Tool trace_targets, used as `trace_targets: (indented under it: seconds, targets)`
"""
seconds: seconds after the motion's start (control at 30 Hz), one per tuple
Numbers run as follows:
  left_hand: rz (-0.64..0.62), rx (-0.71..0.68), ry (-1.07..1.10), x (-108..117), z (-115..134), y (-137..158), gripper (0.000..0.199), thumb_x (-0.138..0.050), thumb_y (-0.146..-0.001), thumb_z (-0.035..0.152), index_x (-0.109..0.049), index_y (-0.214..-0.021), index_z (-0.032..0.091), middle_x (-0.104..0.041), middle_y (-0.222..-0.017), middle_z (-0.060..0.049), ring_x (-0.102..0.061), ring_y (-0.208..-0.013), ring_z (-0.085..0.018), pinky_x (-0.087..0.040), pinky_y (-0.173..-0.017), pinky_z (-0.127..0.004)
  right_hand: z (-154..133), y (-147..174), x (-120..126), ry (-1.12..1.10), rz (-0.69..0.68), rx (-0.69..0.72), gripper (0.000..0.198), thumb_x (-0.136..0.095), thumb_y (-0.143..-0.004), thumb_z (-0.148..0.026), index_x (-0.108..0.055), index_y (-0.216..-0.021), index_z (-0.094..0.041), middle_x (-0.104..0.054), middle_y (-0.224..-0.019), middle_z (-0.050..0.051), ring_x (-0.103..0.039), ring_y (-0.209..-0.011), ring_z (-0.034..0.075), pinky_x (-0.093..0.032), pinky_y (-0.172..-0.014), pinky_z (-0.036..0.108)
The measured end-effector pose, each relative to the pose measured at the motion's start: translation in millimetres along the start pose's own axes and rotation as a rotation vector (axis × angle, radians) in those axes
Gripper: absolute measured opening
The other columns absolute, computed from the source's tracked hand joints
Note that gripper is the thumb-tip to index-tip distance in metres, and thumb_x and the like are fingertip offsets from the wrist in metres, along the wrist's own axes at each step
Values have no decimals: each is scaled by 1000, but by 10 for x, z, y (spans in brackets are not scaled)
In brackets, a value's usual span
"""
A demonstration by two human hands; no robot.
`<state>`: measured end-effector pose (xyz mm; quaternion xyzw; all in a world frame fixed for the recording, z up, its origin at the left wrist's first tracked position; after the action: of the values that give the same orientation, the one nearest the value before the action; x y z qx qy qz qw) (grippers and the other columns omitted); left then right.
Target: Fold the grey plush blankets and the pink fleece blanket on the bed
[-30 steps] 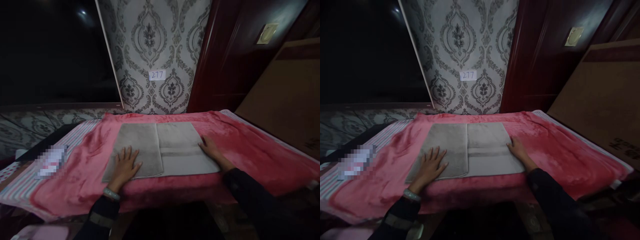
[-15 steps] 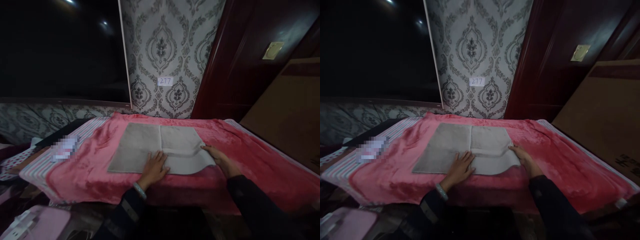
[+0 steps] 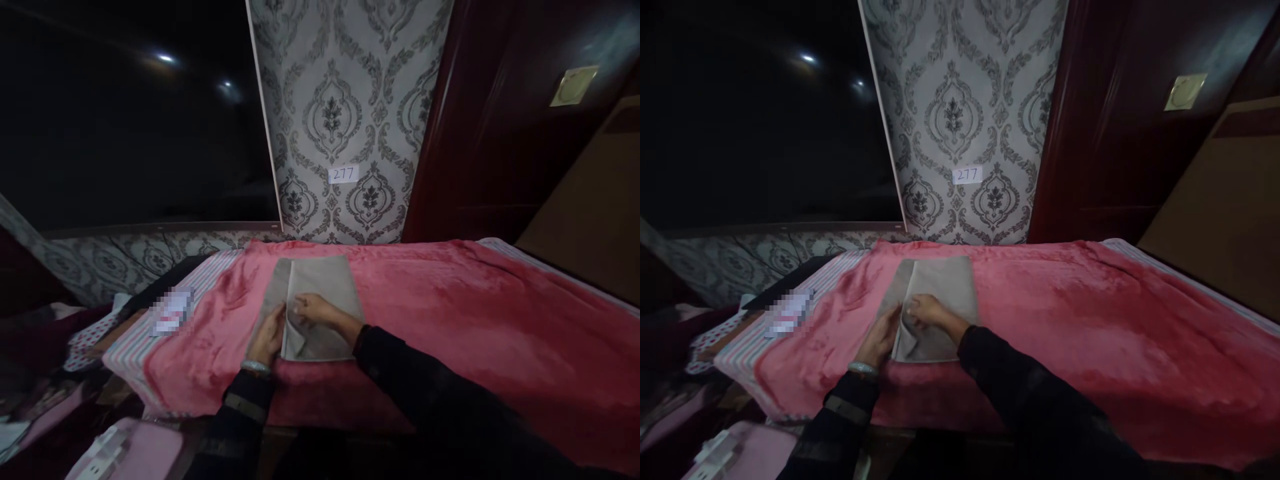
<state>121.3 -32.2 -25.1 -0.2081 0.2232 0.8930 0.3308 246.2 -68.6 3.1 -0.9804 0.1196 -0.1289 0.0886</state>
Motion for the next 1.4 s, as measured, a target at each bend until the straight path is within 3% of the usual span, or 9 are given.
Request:
trace_targets:
  seconds: [0.1,0.2,0.3,0.4,0.6,0.73,0.87,1.1,1.4]
  targets:
    - [-54,5,-46,51,-72,49,35,-66,-86,30,-69,-118,19,-78,-105,-9,-73,-105,-30,-60,-92,-43,178,234,132,-60,28,-72,35,-64,-78,-23,-73,-112,-18,-72,-79,4,-62,-56,16,-47,-46,24]
    - [4,-49,-116,80,-62,58,35,-75,-76,30,-72,-108,16,-79,-98,-10,-74,-100,-29,-60,-90,-40,345,459,668,-86,178,-103,39,-60,-80,-29,-70,-116,-19,-74,-93,5,-61,-60,12,-45,-48,21]
    - [44,-114,-216,39,-6,13,38,-78,-69,28,-73,-104,13,-79,-94,-10,-74,-93,-28,-60,-85,-37,569,712,1214,-87,390,-132,43,-61,-77,-35,-69,-115,-17,-72,-84,4,-58,-59,12,-43,-49,21]
    - [84,-141,-359,-38,40,-76,42,-75,-65,18,-73,-107,13,-79,-91,-8,-74,-90,-28,-59,-80,-36,817,961,1486,-89,533,-146,46,-63,-72,-44,-69,-108,-16,-67,-76,2,-56,-58,13,-43,-52,24]
    - [194,-233,-522,-21,181,-173,53,-64,-60,9,-72,-113,15,-79,-91,-4,-72,-91,-26,-58,-76,-33,1043,1119,1482,-93,571,-89,57,-64,-72,-54,-66,-114,-16,-67,-83,3,-57,-64,13,-46,-58,27]
    - [133,-65,-524,74,217,-159,49,-66,-58,9,-73,-107,13,-78,-86,-6,-72,-81,-26,-57,-71,-33,1039,1094,1472,-67,551,-76,52,-64,-75,-52,-67,-112,-16,-67,-83,3,-58,-65,14,-47,-59,27]
    - [111,-14,-486,78,345,-261,27,-70,-65,12,-73,-91,11,-75,-80,-9,-71,-73,-23,-57,-71,-33,1027,1096,1471,-34,542,-67,49,-64,-77,-50,-69,-112,-16,-69,-85,4,-59,-66,15,-49,-62,29]
    - [205,-70,-482,-47,620,-863,12,-72,-69,10,-69,-81,12,-68,-62,-3,-65,-60,-18,-54,-62,-29,1010,1085,1446,39,552,-64,41,-60,-80,-44,-71,-110,-17,-72,-88,5,-63,-73,18,-52,-70,31]
    - [258,-120,-576,-182,889,-1502,15,-78,-66,16,-66,-74,14,-63,-56,-2,-62,-56,-19,-53,-58,-31,1018,1079,1433,122,560,-26,35,-57,-83,-37,-75,-107,-20,-76,-106,10,-69,-94,24,-55,-86,39]
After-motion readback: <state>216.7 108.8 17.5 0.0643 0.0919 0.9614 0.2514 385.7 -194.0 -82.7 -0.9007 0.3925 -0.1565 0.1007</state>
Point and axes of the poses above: each hand's wrist, its own y-axis away from the middle knuckle, its own x-axis out of the back of the hand, z = x × y, the point moved 4 cm from there along -y, towards the middle knuckle
